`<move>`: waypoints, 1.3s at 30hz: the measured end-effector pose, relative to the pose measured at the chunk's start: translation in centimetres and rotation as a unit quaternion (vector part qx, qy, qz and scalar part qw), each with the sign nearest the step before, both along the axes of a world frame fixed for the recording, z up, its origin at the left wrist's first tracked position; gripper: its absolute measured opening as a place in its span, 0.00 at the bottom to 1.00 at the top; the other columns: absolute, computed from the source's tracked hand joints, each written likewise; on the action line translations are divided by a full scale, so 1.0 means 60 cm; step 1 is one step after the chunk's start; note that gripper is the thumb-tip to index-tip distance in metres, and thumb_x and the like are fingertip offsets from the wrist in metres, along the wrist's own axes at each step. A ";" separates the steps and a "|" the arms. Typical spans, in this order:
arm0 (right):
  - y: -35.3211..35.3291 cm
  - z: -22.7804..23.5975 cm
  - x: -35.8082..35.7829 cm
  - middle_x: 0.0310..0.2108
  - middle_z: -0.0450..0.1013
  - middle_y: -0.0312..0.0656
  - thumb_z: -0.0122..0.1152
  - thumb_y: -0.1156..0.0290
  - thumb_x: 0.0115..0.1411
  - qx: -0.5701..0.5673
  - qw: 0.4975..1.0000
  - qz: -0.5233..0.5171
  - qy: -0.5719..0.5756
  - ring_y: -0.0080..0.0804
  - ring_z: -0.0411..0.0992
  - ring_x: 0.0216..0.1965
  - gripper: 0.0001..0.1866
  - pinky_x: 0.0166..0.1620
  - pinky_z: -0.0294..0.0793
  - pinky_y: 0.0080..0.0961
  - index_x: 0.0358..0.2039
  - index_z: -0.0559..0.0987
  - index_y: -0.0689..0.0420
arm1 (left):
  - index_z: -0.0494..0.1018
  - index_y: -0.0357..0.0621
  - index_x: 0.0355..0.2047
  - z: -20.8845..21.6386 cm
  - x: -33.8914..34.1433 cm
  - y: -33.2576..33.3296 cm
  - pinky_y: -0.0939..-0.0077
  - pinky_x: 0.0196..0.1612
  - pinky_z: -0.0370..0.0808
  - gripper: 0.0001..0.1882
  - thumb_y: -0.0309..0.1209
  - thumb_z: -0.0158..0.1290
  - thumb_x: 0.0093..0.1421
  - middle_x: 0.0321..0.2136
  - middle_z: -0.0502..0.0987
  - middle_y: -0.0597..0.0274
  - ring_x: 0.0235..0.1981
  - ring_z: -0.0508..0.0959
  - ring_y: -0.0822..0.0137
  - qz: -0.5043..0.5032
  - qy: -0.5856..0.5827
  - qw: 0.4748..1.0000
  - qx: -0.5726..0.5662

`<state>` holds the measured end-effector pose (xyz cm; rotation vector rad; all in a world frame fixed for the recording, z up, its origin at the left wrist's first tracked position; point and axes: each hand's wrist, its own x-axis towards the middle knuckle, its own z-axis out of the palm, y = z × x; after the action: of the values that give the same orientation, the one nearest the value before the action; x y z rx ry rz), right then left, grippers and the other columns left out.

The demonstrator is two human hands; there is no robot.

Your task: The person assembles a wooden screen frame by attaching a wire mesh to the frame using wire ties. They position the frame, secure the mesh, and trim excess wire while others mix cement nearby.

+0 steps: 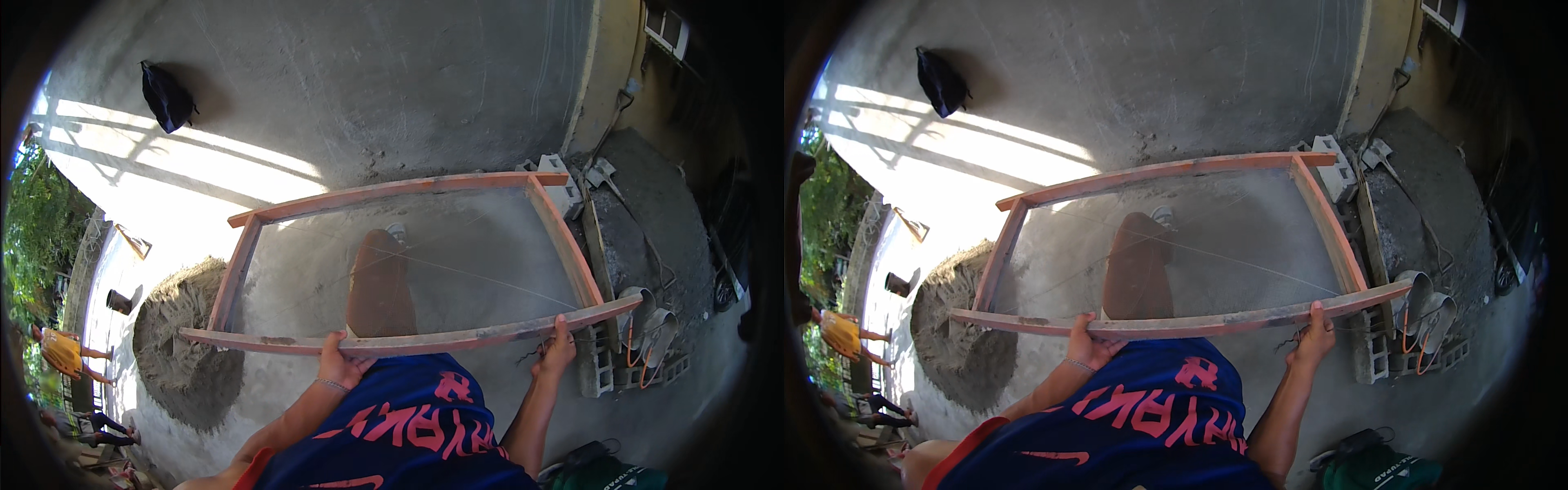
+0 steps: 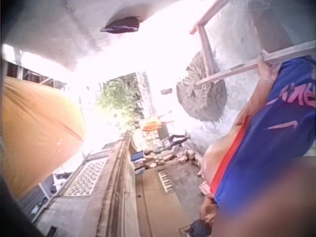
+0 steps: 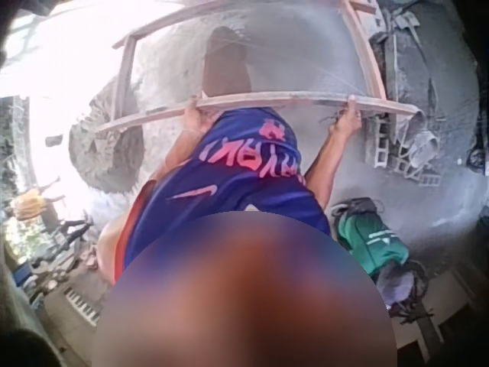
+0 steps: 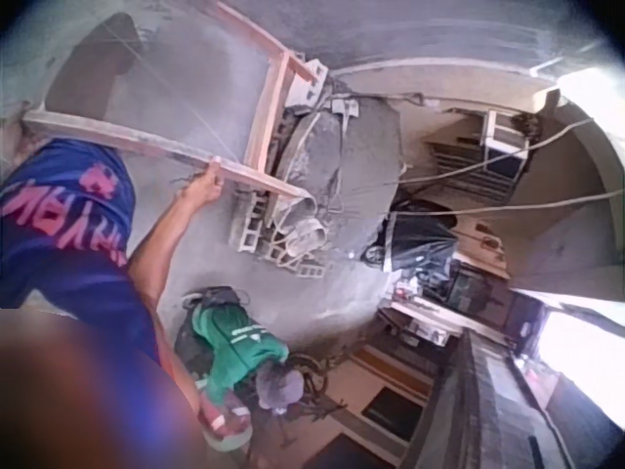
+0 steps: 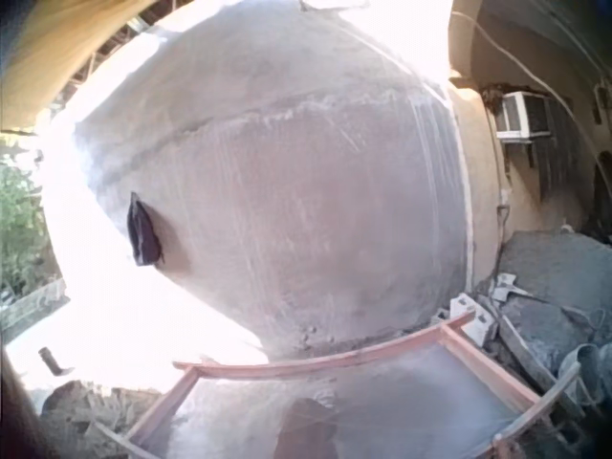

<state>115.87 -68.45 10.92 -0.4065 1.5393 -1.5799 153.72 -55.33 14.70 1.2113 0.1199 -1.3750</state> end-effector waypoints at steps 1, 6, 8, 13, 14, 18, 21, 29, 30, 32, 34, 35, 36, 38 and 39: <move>-0.001 0.000 0.003 0.24 0.68 0.32 0.72 0.55 0.55 0.011 1.000 0.002 -0.001 0.18 0.61 0.20 0.20 0.22 0.56 0.18 0.34 0.76 0.57 | 0.58 0.31 0.64 0.000 0.001 -0.005 0.48 0.65 0.65 0.41 0.48 0.51 0.58 0.60 0.67 0.39 0.61 0.70 0.44 0.002 0.001 1.000 0.011; 0.001 0.006 0.015 0.26 0.70 0.33 0.72 0.54 0.55 0.069 0.997 -0.017 0.016 0.19 0.63 0.21 0.21 0.23 0.59 0.20 0.36 0.76 0.59 | 0.56 0.32 0.65 0.001 0.018 -0.019 0.49 0.65 0.64 0.42 0.49 0.51 0.58 0.60 0.66 0.40 0.61 0.69 0.44 -0.029 0.017 0.999 0.024; 0.004 0.011 0.019 0.28 0.71 0.34 0.72 0.57 0.55 0.055 0.998 -0.023 -0.009 0.20 0.64 0.23 0.21 0.24 0.60 0.21 0.37 0.77 0.60 | 0.55 0.32 0.65 -0.002 0.025 -0.022 0.49 0.65 0.64 0.43 0.49 0.51 0.58 0.61 0.65 0.39 0.61 0.69 0.44 -0.054 0.011 0.998 0.027; -0.001 0.026 0.024 0.34 0.74 0.39 0.72 0.63 0.56 0.055 0.998 -0.021 -0.036 0.25 0.70 0.32 0.19 0.33 0.67 0.25 0.40 0.77 0.63 | 0.51 0.31 0.67 0.018 0.032 -0.020 0.50 0.65 0.64 0.49 0.56 0.54 0.57 0.62 0.62 0.37 0.62 0.68 0.43 -0.059 -0.013 0.993 0.098; -0.003 0.029 0.025 0.35 0.74 0.40 0.72 0.64 0.56 0.051 0.998 -0.027 -0.040 0.26 0.71 0.33 0.19 0.35 0.69 0.26 0.40 0.77 0.64 | 0.50 0.31 0.67 0.033 0.032 -0.017 0.50 0.66 0.63 0.51 0.58 0.54 0.57 0.62 0.62 0.36 0.62 0.68 0.43 -0.081 -0.009 0.992 0.101; -0.010 0.035 0.023 0.37 0.75 0.44 0.73 0.65 0.55 0.070 0.996 -0.028 -0.047 0.31 0.73 0.37 0.22 0.41 0.72 0.29 0.43 0.77 0.66 | 0.62 0.33 0.59 0.145 0.045 -0.002 0.54 0.58 0.71 0.43 0.54 0.62 0.55 0.54 0.69 0.41 0.53 0.74 0.50 -0.180 -0.196 0.946 0.185; -0.011 0.035 0.015 0.40 0.76 0.46 0.74 0.65 0.53 0.079 0.996 -0.023 -0.040 0.34 0.74 0.39 0.26 0.44 0.72 0.31 0.46 0.76 0.69 | 0.71 0.34 0.49 0.181 -0.001 -0.070 0.58 0.53 0.74 0.34 0.48 0.68 0.51 0.46 0.74 0.48 0.47 0.77 0.54 -0.405 -0.601 0.685 -0.072; -0.025 0.009 -0.003 0.40 0.78 0.48 0.73 0.54 0.53 0.094 0.995 0.019 0.007 0.35 0.75 0.42 0.30 0.46 0.73 0.29 0.46 0.78 0.68 | 0.74 0.35 0.49 0.054 -0.289 -0.330 0.56 0.50 0.73 0.33 0.48 0.66 0.51 0.46 0.76 0.41 0.46 0.78 0.44 -0.650 -0.596 0.341 -0.327; -0.019 -0.002 -0.006 0.40 0.78 0.47 0.73 0.53 0.53 0.097 0.995 0.029 0.012 0.34 0.75 0.42 0.31 0.46 0.73 0.27 0.46 0.78 0.67 | 0.75 0.35 0.47 0.047 -0.302 -0.337 0.57 0.50 0.73 0.30 0.46 0.65 0.52 0.45 0.77 0.41 0.46 0.78 0.44 -0.665 -0.590 0.346 -0.300; -0.003 -0.032 -0.020 0.42 0.78 0.45 0.74 0.54 0.53 0.093 0.994 0.060 -0.010 0.29 0.75 0.42 0.30 0.45 0.73 0.24 0.47 0.79 0.66 | 0.77 0.35 0.45 0.040 -0.317 -0.344 0.57 0.50 0.73 0.25 0.43 0.64 0.54 0.43 0.78 0.40 0.45 0.78 0.42 -0.676 -0.582 0.355 -0.280; 0.039 -0.072 -0.020 0.42 0.77 0.45 0.73 0.61 0.55 -0.034 0.999 0.019 -0.013 0.27 0.75 0.43 0.25 0.44 0.73 0.22 0.47 0.79 0.66 | 0.78 0.34 0.40 0.037 -0.315 -0.344 0.56 0.49 0.73 0.20 0.40 0.62 0.56 0.41 0.78 0.40 0.45 0.77 0.41 -0.667 -0.568 0.394 -0.279; 0.061 -0.093 -0.022 0.44 0.76 0.45 0.70 0.68 0.59 -0.113 0.993 0.024 0.001 0.25 0.75 0.43 0.21 0.44 0.74 0.23 0.48 0.77 0.66 | 0.78 0.33 0.40 0.035 -0.313 -0.345 0.56 0.48 0.73 0.20 0.39 0.61 0.57 0.40 0.78 0.40 0.44 0.77 0.41 -0.671 -0.561 0.398 -0.278; 0.080 -0.115 -0.025 0.43 0.77 0.44 0.70 0.68 0.59 -0.145 0.985 0.036 0.092 0.25 0.75 0.43 0.19 0.44 0.75 0.22 0.47 0.77 0.65 | 0.78 0.33 0.40 0.032 -0.309 -0.344 0.57 0.48 0.73 0.20 0.39 0.61 0.57 0.40 0.78 0.40 0.44 0.78 0.42 -0.676 -0.556 0.403 -0.270; 0.110 -0.155 -0.027 0.41 0.78 0.43 0.68 0.70 0.61 -0.167 0.941 0.047 0.292 0.24 0.76 0.43 0.16 0.44 0.75 0.21 0.46 0.77 0.64 | 0.77 0.32 0.40 0.023 -0.306 -0.344 0.57 0.46 0.73 0.19 0.39 0.61 0.58 0.39 0.78 0.40 0.42 0.78 0.43 -0.676 -0.544 0.410 -0.281; 0.124 -0.169 -0.020 0.39 0.77 0.41 0.66 0.71 0.62 -0.148 0.971 0.055 0.182 0.24 0.75 0.40 0.13 0.44 0.75 0.23 0.43 0.78 0.64 | 0.77 0.32 0.40 0.019 -0.305 -0.344 0.57 0.46 0.73 0.19 0.39 0.60 0.59 0.39 0.78 0.40 0.41 0.78 0.43 -0.676 -0.536 0.417 -0.285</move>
<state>114.67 -60.99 0.77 -0.9780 1.5151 -1.7185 135.44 -75.95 15.86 1.2335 -2.5557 -1.2114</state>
